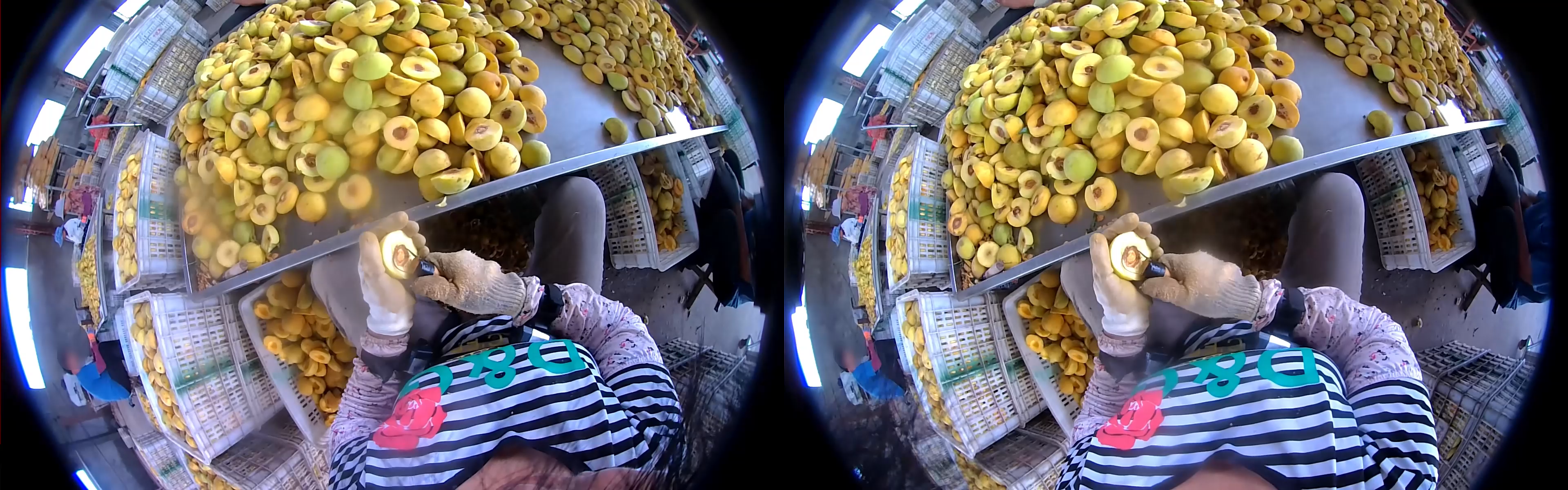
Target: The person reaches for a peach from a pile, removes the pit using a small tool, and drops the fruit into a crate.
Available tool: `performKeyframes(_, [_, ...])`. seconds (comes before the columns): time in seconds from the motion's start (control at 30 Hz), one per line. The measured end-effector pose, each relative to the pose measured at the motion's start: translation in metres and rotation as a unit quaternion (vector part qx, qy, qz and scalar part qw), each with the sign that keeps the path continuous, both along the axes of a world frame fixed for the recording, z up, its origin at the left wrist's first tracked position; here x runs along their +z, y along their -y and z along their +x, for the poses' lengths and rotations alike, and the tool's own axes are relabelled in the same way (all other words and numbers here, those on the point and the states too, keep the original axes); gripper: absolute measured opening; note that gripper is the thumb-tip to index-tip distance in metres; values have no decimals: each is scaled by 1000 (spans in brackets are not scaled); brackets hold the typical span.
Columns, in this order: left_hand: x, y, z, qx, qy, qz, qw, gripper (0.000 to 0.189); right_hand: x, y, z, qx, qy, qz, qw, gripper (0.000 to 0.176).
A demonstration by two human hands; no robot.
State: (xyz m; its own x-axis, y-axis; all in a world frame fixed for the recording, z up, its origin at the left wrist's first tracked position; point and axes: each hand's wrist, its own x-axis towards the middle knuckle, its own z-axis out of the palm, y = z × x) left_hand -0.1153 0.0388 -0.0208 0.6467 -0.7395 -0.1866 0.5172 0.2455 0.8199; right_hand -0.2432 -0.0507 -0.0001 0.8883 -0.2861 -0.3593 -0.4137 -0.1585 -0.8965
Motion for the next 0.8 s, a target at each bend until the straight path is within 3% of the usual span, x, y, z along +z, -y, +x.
performKeyframes(0.1, [3, -3, -1, -2, 44, 28, 999, 51, -9, 0, 3, 10, 31, -10, 999, 51])
performKeyframes(0.2, [9, -4, 1, -29, 127, 91, 987, 47, 0, 1, 1, 23, -9, -88, 996, 49])
performKeyframes(0.3, [11, -9, 3, -33, 349, 122, 928, 28, 9, 0, 2, 20, -26, -138, 990, 47])
performKeyframes(0.37, [18, -8, -1, -3, 469, 123, 874, 20, -16, -4, 2, 6, 11, -47, 999, 46])
performKeyframes(0.4, [13, 1, -5, 104, 435, 72, 892, 19, -16, -4, 5, -3, 30, -3, 1000, 46])
performKeyframes(0.47, [14, -3, -2, 39, 378, 79, 922, 25, -11, 1, 3, 17, 14, -58, 998, 45])
performKeyframes(0.53, [25, -5, 12, -91, 271, 179, 942, 35, -8, 3, 1, 38, -14, -158, 987, 43])
performKeyframes(0.57, [22, -8, 18, -156, 241, 186, 940, 32, -8, 3, 0, 34, -11, -143, 989, 43])
performKeyframes(0.63, [28, -5, 6, -70, 203, 28, 976, 36, -9, 4, -2, 25, -6, -113, 993, 43])
performKeyframes(0.67, [20, -1, -3, -20, 228, -29, 973, 38, -8, 5, -4, 16, 6, 21, 1000, 43])
performKeyframes(0.7, [10, 1, -8, 30, 252, -88, 963, 42, -16, 2, -5, 9, 15, 71, 997, 44])
performKeyframes(0.73, [5, -4, -2, 11, 299, -19, 954, 40, -21, -2, -5, 4, -4, 66, 998, 44])
performKeyframes(0.8, [8, -4, 18, -132, 257, 99, 952, 40, -22, -4, -5, 12, -24, 25, 999, 44])
